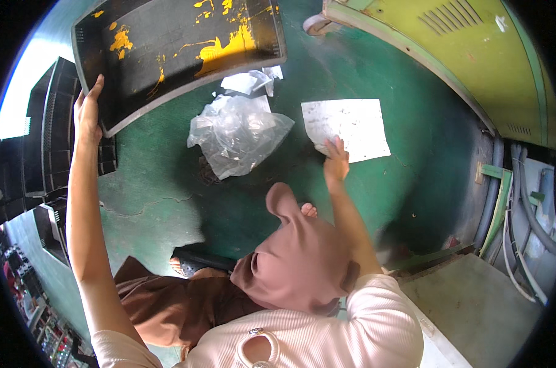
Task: The person wipes the interior and exterior of black plastic crates using a cloth, removes debris and plastic bags, and places a white sheet into a crate before moving it to a shelf.
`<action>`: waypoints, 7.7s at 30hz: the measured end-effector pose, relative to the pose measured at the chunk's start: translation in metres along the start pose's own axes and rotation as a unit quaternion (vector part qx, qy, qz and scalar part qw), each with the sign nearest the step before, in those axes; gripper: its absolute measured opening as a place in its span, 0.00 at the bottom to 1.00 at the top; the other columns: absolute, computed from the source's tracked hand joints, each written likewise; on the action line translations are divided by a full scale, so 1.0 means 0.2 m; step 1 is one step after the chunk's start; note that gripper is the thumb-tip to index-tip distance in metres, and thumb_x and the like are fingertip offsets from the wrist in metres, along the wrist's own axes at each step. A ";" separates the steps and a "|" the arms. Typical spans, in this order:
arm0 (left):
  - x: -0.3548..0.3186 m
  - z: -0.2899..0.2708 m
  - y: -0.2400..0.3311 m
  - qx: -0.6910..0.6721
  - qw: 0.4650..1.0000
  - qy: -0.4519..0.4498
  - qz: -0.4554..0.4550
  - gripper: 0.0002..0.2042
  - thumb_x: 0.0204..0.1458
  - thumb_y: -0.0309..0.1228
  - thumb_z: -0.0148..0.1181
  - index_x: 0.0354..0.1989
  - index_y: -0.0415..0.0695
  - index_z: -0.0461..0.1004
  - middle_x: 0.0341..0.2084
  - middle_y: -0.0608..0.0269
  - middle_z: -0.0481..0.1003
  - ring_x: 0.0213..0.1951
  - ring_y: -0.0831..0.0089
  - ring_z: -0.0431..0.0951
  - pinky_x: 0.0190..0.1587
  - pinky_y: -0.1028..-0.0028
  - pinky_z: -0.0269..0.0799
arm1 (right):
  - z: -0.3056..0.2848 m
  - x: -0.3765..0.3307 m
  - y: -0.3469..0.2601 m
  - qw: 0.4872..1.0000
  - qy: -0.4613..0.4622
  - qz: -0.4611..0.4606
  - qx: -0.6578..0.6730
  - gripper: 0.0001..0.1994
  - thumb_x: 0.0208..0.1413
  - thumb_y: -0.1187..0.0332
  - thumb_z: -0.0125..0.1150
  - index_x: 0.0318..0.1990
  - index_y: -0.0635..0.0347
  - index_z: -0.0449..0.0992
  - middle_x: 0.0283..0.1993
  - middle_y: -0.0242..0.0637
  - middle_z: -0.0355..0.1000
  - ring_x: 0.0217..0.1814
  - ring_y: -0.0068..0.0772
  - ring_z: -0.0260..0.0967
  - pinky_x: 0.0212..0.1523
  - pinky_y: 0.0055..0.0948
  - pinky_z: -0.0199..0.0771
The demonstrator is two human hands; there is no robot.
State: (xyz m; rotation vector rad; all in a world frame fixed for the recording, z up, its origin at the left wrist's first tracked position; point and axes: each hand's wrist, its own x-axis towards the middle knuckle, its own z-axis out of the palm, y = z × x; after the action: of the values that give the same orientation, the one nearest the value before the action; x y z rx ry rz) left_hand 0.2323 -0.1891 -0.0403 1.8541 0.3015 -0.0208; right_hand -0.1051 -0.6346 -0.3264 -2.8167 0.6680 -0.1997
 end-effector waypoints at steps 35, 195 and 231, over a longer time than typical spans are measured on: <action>0.84 -0.47 2.34 0.067 0.964 -0.041 -0.255 0.28 0.48 0.43 0.59 0.54 0.42 0.61 0.43 0.47 0.74 0.45 0.58 0.75 0.45 0.65 0.70 | -3.64 2.80 -3.06 0.582 -0.156 0.083 0.794 0.21 0.49 0.72 0.55 0.52 0.66 0.66 0.50 0.40 0.68 0.53 0.38 0.66 0.54 0.38 0.66; 24.55 12.97 10.08 -0.193 0.832 0.065 -0.515 0.26 0.53 0.48 0.45 0.52 0.39 0.65 0.43 0.41 0.70 0.37 0.43 0.74 0.32 0.51 0.77 | -1.49 31.36 -5.58 0.797 -0.066 -0.584 -0.139 0.11 0.45 0.68 0.55 0.36 0.54 0.79 0.38 0.39 0.76 0.41 0.41 0.73 0.37 0.40 0.73; 29.20 18.89 12.56 -0.154 0.846 0.035 -0.510 0.14 0.42 0.31 0.49 0.35 0.34 0.65 0.32 0.42 0.69 0.27 0.43 0.73 0.24 0.45 0.76 | -0.50 38.58 -1.73 0.957 0.094 -0.016 0.273 0.13 0.57 0.67 0.52 0.47 0.61 0.72 0.38 0.41 0.76 0.37 0.31 0.74 0.39 0.29 0.73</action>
State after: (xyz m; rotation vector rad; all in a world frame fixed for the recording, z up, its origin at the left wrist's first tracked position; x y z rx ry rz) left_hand 6.9442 -3.2844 0.1974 1.1934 1.2399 -0.6013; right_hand 6.8608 -3.8809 0.4552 -2.2924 0.5053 -0.5685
